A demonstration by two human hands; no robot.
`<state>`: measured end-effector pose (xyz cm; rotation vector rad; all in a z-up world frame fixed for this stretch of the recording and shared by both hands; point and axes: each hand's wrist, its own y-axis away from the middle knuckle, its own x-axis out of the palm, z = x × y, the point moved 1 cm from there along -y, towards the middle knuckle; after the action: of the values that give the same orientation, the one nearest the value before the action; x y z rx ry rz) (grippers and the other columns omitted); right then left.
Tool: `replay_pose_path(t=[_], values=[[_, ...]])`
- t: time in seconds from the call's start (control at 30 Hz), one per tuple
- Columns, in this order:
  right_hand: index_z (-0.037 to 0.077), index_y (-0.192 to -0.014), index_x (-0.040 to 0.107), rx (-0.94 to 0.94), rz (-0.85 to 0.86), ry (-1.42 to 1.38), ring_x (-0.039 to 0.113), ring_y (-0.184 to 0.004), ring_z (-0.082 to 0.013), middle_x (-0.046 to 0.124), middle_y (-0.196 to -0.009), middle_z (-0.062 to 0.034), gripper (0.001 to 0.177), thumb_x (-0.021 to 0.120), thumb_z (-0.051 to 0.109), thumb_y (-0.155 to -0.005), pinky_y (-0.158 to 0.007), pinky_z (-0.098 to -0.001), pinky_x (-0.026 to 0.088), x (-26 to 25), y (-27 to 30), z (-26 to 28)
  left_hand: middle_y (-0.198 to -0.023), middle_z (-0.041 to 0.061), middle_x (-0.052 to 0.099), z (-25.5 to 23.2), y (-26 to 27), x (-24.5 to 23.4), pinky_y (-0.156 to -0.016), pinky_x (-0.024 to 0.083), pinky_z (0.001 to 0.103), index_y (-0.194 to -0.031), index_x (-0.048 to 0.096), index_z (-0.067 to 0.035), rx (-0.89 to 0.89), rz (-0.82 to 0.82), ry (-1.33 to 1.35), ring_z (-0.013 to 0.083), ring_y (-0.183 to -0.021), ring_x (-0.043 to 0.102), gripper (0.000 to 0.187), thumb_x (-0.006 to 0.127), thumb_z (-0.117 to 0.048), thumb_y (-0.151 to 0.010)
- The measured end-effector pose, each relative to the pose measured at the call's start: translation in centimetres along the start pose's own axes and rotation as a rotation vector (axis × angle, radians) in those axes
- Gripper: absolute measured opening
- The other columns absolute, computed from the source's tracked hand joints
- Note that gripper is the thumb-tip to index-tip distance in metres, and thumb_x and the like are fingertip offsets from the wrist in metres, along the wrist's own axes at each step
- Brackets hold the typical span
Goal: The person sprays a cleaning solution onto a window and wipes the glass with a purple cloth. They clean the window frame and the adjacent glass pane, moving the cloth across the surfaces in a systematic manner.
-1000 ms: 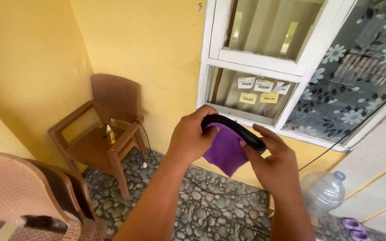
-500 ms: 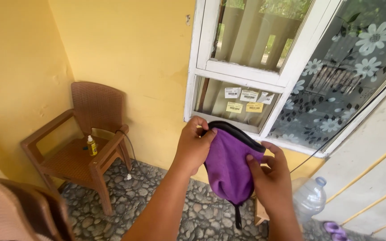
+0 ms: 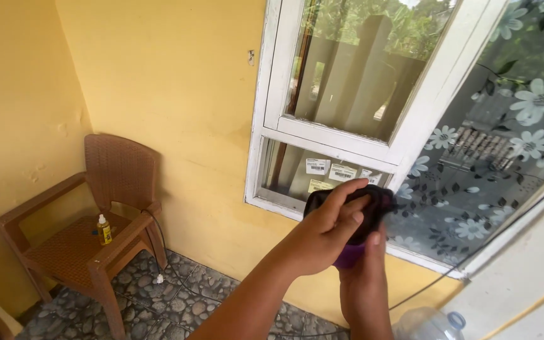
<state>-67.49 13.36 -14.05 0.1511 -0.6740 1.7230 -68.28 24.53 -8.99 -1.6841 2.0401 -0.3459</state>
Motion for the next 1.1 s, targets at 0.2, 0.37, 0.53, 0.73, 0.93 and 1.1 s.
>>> replay_pose_path(t=[0.2,0.37,0.53,0.73,0.93,1.1], values=[[0.005,-0.132,0.055,0.042,-0.083,-0.491,0.065,-0.102,-0.0191,0.067,-0.117,-0.0082,0.030,0.051,0.015,-0.104,-0.088,-0.0325,0.052,-5.3,-8.7,-6.7,-0.156,0.024,0.046,6.2,-5.3,-2.3,-0.100,0.051,0.034,-0.149,0.044,-0.013,0.057,0.020,0.112,0.0277,-0.131,0.062,0.059,0.044,0.006,-0.094],[0.004,-0.132,0.058,-0.045,-0.159,-0.543,0.065,-0.108,-0.0242,0.068,-0.122,-0.0113,0.036,0.041,0.023,-0.107,-0.093,-0.0414,0.050,-5.3,-15.3,-9.9,-0.148,0.015,0.057,12.0,-10.9,-5.6,-0.106,0.046,0.039,-0.136,0.057,-0.007,0.200,-0.152,-0.319,0.0317,-0.135,0.055,0.044,0.056,-0.010,-0.092],[0.008,-0.138,0.057,-0.295,-0.095,-0.448,0.062,-0.115,-0.0223,0.066,-0.128,-0.0086,0.036,0.044,0.029,-0.112,-0.102,-0.0415,0.047,-5.6,-23.2,-9.5,-0.152,0.004,0.055,13.9,-18.8,-7.4,-0.093,0.051,0.043,-0.145,0.048,-0.018,0.013,0.111,-0.368,0.0315,-0.126,0.059,0.046,0.046,-0.023,-0.099],[0.016,-0.148,0.039,-0.363,-0.546,-0.157,0.053,-0.116,-0.0224,0.054,-0.136,-0.0092,0.040,0.029,0.032,-0.113,-0.100,-0.0408,0.043,-7.5,-28.3,-8.3,-0.133,0.006,0.070,17.9,-25.8,-6.4,-0.085,0.056,0.036,-0.139,0.057,-0.014,0.136,0.109,-0.144,0.0267,-0.107,0.072,0.042,0.049,-0.017,-0.098],[0.023,-0.158,0.026,-0.141,-0.903,0.456,0.062,-0.116,-0.0340,0.056,-0.136,-0.0220,0.053,0.018,0.028,-0.107,-0.097,-0.0463,0.050,-9.1,-34.7,-5.3,-0.138,0.015,0.064,22.0,-33.2,-2.6,-0.096,0.055,0.037,-0.144,0.051,-0.005,0.071,0.196,-0.102,0.0280,-0.117,0.068,0.045,0.038,-0.026,-0.106],[0.023,-0.155,-0.024,-0.278,-0.672,0.752,0.027,-0.140,-0.0561,-0.001,-0.165,-0.0348,0.059,0.008,0.039,-0.107,-0.118,-0.0581,0.032,-17.1,-43.6,-5.0,-0.167,0.015,0.027,22.9,-41.9,1.4,-0.114,0.037,0.049,-0.154,0.034,-0.010,0.064,0.165,-0.379,0.0397,-0.142,0.038,0.056,0.025,-0.037,-0.106]])
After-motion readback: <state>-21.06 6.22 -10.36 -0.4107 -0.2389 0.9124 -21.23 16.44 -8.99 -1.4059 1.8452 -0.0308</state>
